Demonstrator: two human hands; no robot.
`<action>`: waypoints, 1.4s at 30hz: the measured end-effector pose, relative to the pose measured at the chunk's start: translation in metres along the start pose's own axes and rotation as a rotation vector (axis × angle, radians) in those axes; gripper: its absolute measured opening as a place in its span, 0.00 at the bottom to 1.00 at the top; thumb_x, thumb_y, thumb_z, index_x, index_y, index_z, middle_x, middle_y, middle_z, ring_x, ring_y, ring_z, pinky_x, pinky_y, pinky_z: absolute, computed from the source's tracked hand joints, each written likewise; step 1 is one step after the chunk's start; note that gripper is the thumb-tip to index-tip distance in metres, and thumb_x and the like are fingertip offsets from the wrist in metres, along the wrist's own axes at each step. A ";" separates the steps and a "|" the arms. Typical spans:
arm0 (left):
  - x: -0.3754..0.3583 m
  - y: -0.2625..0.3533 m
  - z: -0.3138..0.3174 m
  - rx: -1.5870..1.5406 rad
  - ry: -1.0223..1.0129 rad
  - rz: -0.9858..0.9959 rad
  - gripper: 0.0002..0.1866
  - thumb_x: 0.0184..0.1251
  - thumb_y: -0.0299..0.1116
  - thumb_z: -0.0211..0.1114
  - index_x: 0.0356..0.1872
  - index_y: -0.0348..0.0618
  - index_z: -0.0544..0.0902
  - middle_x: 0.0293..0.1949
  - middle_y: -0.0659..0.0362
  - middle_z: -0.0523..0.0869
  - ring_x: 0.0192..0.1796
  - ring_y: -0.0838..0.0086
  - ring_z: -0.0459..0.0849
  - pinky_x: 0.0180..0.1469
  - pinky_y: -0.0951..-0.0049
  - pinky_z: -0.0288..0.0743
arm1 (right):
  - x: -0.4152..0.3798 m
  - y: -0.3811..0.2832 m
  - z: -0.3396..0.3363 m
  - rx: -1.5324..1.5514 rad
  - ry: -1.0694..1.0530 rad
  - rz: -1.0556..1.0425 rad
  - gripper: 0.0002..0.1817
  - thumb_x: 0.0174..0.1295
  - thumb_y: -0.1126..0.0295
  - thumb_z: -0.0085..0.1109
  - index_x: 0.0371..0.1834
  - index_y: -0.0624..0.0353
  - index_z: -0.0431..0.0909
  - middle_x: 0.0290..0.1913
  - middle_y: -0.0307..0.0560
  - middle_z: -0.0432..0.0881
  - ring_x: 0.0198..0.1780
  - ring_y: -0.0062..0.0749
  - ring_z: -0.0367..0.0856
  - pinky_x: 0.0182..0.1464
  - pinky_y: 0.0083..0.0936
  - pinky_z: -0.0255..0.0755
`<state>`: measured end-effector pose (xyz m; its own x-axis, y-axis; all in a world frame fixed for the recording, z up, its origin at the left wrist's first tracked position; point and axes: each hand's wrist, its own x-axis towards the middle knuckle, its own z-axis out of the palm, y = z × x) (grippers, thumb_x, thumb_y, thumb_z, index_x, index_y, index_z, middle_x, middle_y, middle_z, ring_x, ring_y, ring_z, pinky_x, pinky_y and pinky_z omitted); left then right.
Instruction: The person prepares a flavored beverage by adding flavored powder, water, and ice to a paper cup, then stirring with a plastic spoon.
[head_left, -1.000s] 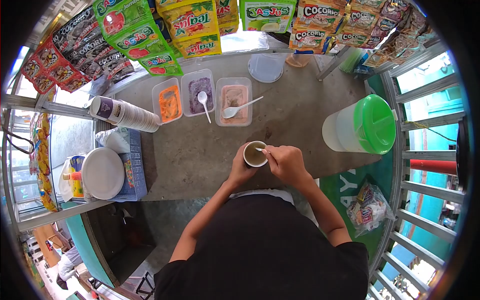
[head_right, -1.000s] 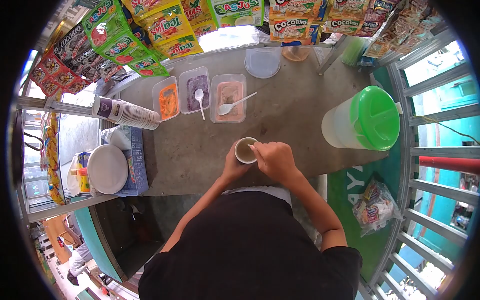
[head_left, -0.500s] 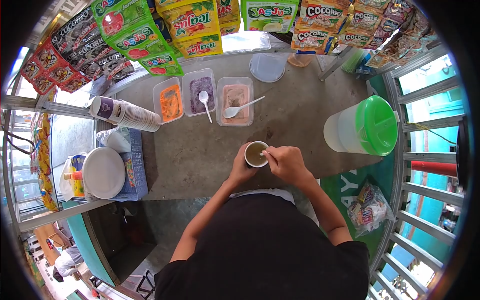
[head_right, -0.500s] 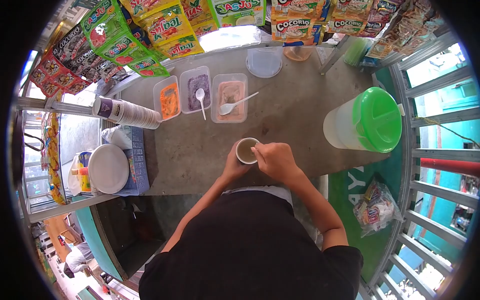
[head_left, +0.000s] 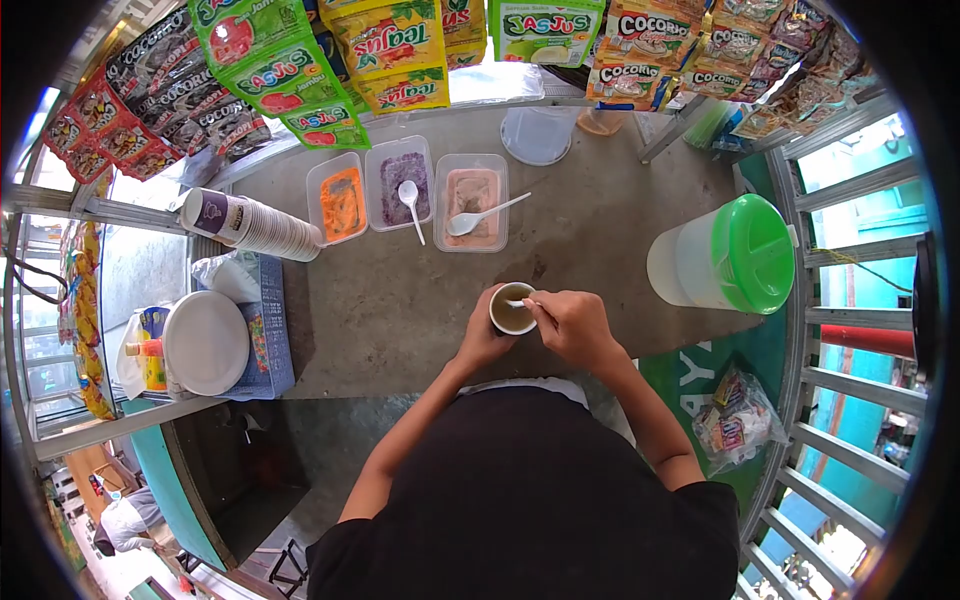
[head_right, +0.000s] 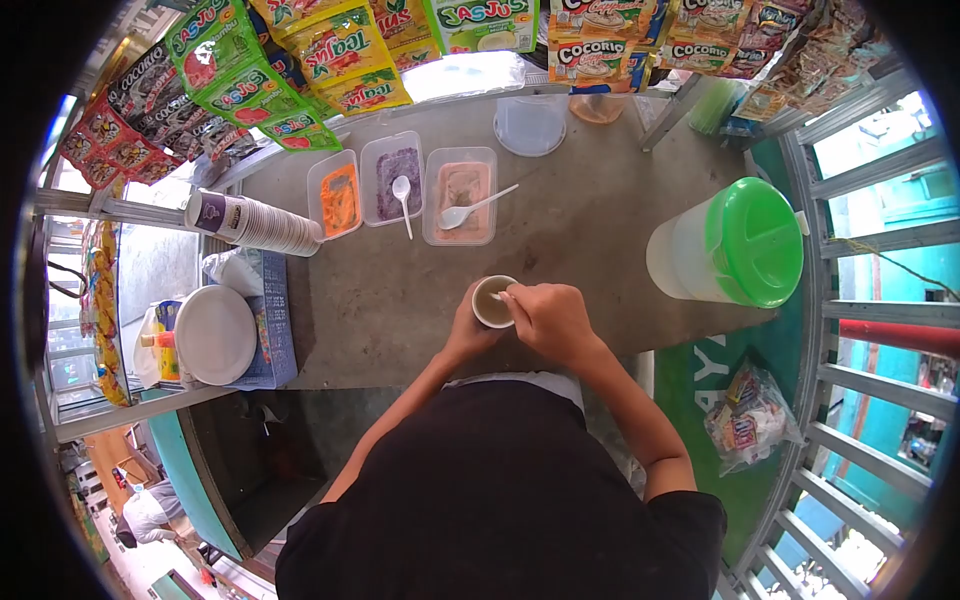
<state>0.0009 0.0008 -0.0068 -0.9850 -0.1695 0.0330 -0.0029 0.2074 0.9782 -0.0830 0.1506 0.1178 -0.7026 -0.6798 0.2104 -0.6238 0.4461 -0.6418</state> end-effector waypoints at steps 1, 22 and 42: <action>0.000 0.003 0.000 -0.001 0.002 -0.004 0.34 0.47 0.21 0.73 0.61 0.41 0.72 0.57 0.51 0.77 0.60 0.60 0.78 0.62 0.66 0.71 | 0.001 -0.002 0.000 0.000 0.042 -0.004 0.12 0.65 0.66 0.57 0.24 0.57 0.77 0.18 0.52 0.77 0.23 0.49 0.79 0.26 0.42 0.70; 0.003 0.006 -0.004 0.040 -0.043 -0.054 0.37 0.49 0.28 0.78 0.62 0.40 0.71 0.58 0.52 0.78 0.60 0.64 0.78 0.61 0.66 0.72 | -0.002 0.000 0.003 -0.020 0.030 0.001 0.12 0.65 0.66 0.57 0.23 0.57 0.77 0.17 0.52 0.77 0.22 0.48 0.78 0.26 0.42 0.69; 0.006 0.025 -0.004 -0.050 0.002 -0.027 0.33 0.47 0.29 0.79 0.58 0.40 0.76 0.57 0.54 0.79 0.58 0.66 0.80 0.59 0.68 0.73 | -0.005 -0.001 0.000 -0.002 -0.019 0.030 0.07 0.63 0.68 0.60 0.28 0.57 0.81 0.19 0.50 0.78 0.23 0.46 0.79 0.26 0.39 0.70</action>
<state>-0.0043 0.0011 0.0189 -0.9843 -0.1766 0.0064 -0.0212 0.1544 0.9878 -0.0789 0.1537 0.1169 -0.7144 -0.6769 0.1770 -0.6031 0.4675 -0.6463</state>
